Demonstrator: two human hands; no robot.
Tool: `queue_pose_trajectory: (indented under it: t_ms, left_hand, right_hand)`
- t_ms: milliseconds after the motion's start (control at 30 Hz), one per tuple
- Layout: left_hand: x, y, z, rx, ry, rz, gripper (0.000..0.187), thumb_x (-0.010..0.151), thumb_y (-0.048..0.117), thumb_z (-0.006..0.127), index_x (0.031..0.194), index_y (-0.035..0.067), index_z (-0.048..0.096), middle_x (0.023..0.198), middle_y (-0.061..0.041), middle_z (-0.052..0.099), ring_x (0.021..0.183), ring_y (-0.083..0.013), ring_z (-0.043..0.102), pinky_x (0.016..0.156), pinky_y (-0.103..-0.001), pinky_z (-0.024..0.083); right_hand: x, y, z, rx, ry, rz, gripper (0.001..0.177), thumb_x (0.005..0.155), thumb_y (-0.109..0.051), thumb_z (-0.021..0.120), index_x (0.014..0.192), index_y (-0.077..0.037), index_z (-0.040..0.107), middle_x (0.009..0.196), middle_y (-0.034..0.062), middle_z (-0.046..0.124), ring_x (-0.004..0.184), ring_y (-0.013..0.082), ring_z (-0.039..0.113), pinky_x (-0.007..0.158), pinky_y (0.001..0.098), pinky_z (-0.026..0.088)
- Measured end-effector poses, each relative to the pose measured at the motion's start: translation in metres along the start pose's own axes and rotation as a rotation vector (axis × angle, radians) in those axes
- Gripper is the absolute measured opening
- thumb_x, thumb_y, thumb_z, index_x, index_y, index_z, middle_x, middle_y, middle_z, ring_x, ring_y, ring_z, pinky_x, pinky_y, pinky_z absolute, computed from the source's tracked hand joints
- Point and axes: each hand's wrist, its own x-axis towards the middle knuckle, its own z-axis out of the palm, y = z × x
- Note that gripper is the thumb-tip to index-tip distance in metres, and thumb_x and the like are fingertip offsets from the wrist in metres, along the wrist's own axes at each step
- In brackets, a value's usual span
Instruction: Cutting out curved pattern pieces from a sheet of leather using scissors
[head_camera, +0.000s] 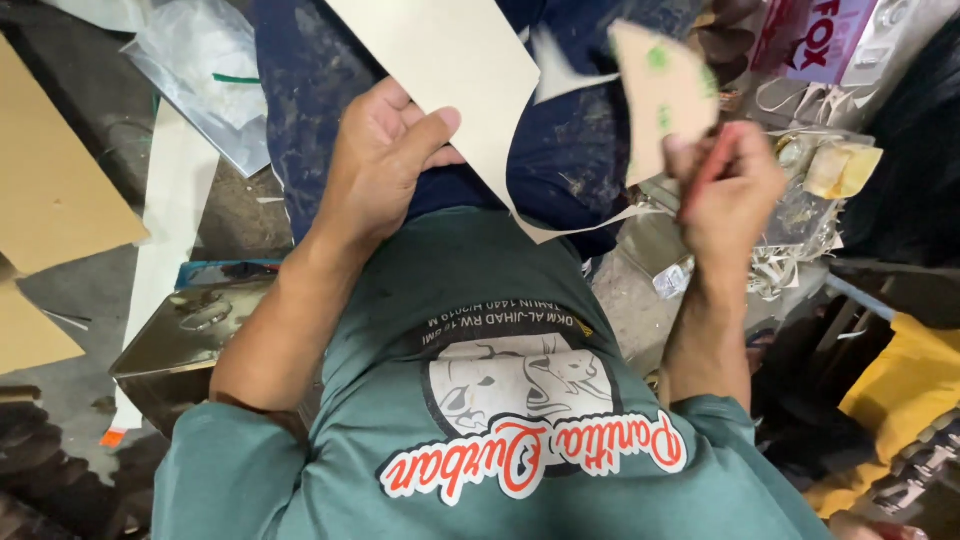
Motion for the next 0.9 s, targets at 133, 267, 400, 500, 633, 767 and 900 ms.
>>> queue_pose_trajectory:
  t_ms: [133,267,400,500,633,767,900]
  left_hand:
    - [0.005,0.003,0.004,0.023,0.000,-0.033,0.036,0.100,0.019,0.061,0.133,0.004,0.058,0.125,-0.013,0.073,0.112,-0.0251,0.075,0.088,-0.040,0.068]
    - [0.011,-0.004,0.004,0.017,0.010,-0.049,0.031,0.099,0.021,0.064,0.128,0.009,0.062,0.115,-0.008,0.075,0.106,-0.0191,0.075,0.088,-0.039,0.068]
    - [0.016,-0.016,0.003,-0.122,0.008,-0.025,0.033,0.098,0.017,0.066,0.129,0.006,0.063,0.124,-0.012,0.074,0.108,-0.0202,0.075,0.088,-0.042,0.070]
    - [0.018,-0.015,0.002,-0.108,-0.004,-0.040,0.034,0.097,0.017,0.065,0.130,0.006,0.063,0.121,-0.012,0.076,0.106,-0.0208,0.076,0.088,-0.040,0.069]
    - [0.016,-0.018,-0.005,-0.109,-0.068,0.003,0.035,0.101,0.015,0.057,0.134,0.002,0.059,0.126,-0.015,0.072,0.113,-0.0257,0.074,0.093,-0.043,0.068]
    - [0.016,-0.019,-0.007,-0.109,-0.095,0.015,0.040,0.101,0.017,0.056,0.137,-0.002,0.055,0.128,-0.019,0.071,0.115,-0.0304,0.074,0.094,-0.043,0.067]
    - [0.014,-0.014,-0.006,-0.114,-0.109,0.020,0.043,0.100,0.015,0.054,0.138,-0.005,0.052,0.131,-0.021,0.068,0.118,-0.0338,0.073,0.096,-0.045,0.067]
  right_hand:
    - [0.018,-0.047,0.008,0.208,0.014,0.044,0.021,0.108,-0.006,0.078,0.114,-0.001,0.059,0.089,0.0058,0.064,0.074,0.0173,0.070,0.071,0.0277,0.065]
    - [0.040,-0.088,0.055,0.230,-0.126,-0.168,0.028,0.096,-0.015,0.083,0.101,0.000,0.060,0.090,0.0083,0.062,0.080,0.0184,0.060,0.069,0.0311,0.050]
    - [0.055,-0.111,0.091,0.314,-0.290,0.037,0.025,0.097,-0.007,0.084,0.099,-0.010,0.060,0.078,-0.0061,0.053,0.066,-0.0007,0.040,0.057,0.0181,0.033]
    - [0.056,-0.109,0.099,0.248,-0.293,0.023,0.028,0.097,-0.013,0.085,0.092,-0.013,0.057,0.071,-0.0079,0.042,0.063,0.0017,0.033,0.056,0.0206,0.028]
    - [0.055,-0.108,0.099,0.186,-0.290,0.067,0.028,0.096,-0.010,0.085,0.092,-0.013,0.058,0.069,-0.0088,0.043,0.062,0.0006,0.033,0.056,0.0202,0.028]
    - [0.055,-0.110,0.096,0.166,-0.292,0.077,0.024,0.097,-0.010,0.086,0.098,-0.012,0.062,0.070,-0.0087,0.045,0.062,0.0006,0.035,0.055,0.0195,0.030]
    - [0.055,-0.113,0.095,0.124,-0.292,0.120,0.026,0.097,-0.012,0.086,0.096,-0.014,0.060,0.071,-0.0095,0.045,0.064,0.0007,0.034,0.057,0.0195,0.030]
